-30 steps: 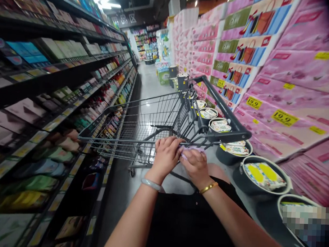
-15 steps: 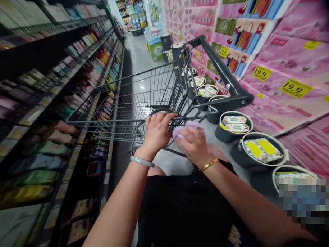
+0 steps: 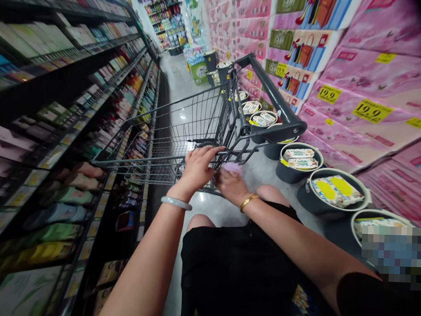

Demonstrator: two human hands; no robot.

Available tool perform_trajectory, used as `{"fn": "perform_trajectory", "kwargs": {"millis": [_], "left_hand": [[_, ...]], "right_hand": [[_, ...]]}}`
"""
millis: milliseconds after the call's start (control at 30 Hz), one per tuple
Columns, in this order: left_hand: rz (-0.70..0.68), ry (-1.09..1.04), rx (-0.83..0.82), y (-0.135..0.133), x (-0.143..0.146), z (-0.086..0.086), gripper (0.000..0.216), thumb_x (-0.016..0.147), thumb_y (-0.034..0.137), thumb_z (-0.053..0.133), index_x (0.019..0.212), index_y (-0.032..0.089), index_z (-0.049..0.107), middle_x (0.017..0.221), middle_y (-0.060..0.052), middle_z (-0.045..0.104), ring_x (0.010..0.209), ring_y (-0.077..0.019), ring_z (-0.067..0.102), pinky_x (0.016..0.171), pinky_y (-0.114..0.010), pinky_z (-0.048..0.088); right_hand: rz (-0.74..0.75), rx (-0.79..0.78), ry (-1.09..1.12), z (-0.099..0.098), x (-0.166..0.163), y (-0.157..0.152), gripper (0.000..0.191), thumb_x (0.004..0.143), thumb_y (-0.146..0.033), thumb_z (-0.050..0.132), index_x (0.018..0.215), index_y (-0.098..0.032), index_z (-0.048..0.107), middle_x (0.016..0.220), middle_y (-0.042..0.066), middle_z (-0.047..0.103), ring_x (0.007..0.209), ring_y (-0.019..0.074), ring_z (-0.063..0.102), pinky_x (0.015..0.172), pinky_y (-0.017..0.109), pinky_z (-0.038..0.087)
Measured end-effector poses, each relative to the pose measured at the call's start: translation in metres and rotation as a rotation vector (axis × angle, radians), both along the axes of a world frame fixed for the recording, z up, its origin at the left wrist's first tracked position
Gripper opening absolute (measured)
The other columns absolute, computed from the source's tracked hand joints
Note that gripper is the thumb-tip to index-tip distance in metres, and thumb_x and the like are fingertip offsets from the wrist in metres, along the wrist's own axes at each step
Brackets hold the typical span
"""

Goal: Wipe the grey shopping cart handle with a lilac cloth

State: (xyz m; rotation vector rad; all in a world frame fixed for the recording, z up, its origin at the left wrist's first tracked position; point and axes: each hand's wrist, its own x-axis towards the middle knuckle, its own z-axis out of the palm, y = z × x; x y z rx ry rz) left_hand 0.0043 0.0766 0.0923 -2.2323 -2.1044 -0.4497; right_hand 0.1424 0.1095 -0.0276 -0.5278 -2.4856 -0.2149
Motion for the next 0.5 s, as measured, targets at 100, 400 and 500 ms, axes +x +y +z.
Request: {"fn": "perform_trajectory", "kwargs": {"millis": [100, 400, 500], "left_hand": [[0.007, 0.003, -0.016, -0.001, -0.001, 0.001, 0.084, 0.067, 0.005, 0.049, 0.143, 0.040, 0.046, 0.136, 0.001, 0.058, 0.123, -0.0244, 0.050, 0.102, -0.042, 0.031], [0.076, -0.122, 0.051, -0.001, 0.005, -0.007, 0.051, 0.070, 0.018, 0.055, 0.119, 0.030, 0.063, 0.124, -0.002, 0.066, 0.121, -0.0253, 0.052, 0.105, -0.044, 0.029], [0.080, -0.156, 0.064, -0.001, 0.004, -0.007, 0.043, 0.074, 0.021, 0.054, 0.114, 0.030, 0.064, 0.121, 0.000, 0.067, 0.123, -0.0241, 0.051, 0.111, -0.044, 0.024]], "right_hand": [[0.037, -0.021, -0.023, -0.001, -0.005, -0.002, 0.021, 0.099, -0.018, 0.051, 0.094, -0.019, 0.072, 0.108, 0.007, 0.070, 0.110, 0.0230, 0.053, 0.085, 0.038, 0.035], [0.014, 0.021, -0.018, 0.016, 0.018, -0.004, 0.017, 0.096, -0.021, 0.057, 0.089, -0.025, 0.072, 0.107, 0.003, 0.071, 0.109, 0.0219, 0.053, 0.082, 0.038, 0.036], [-0.049, 0.048, 0.114, 0.033, 0.025, -0.007, 0.020, 0.099, -0.025, 0.054, 0.097, -0.030, 0.073, 0.115, 0.001, 0.070, 0.114, 0.0227, 0.051, 0.089, 0.040, 0.033]]}}
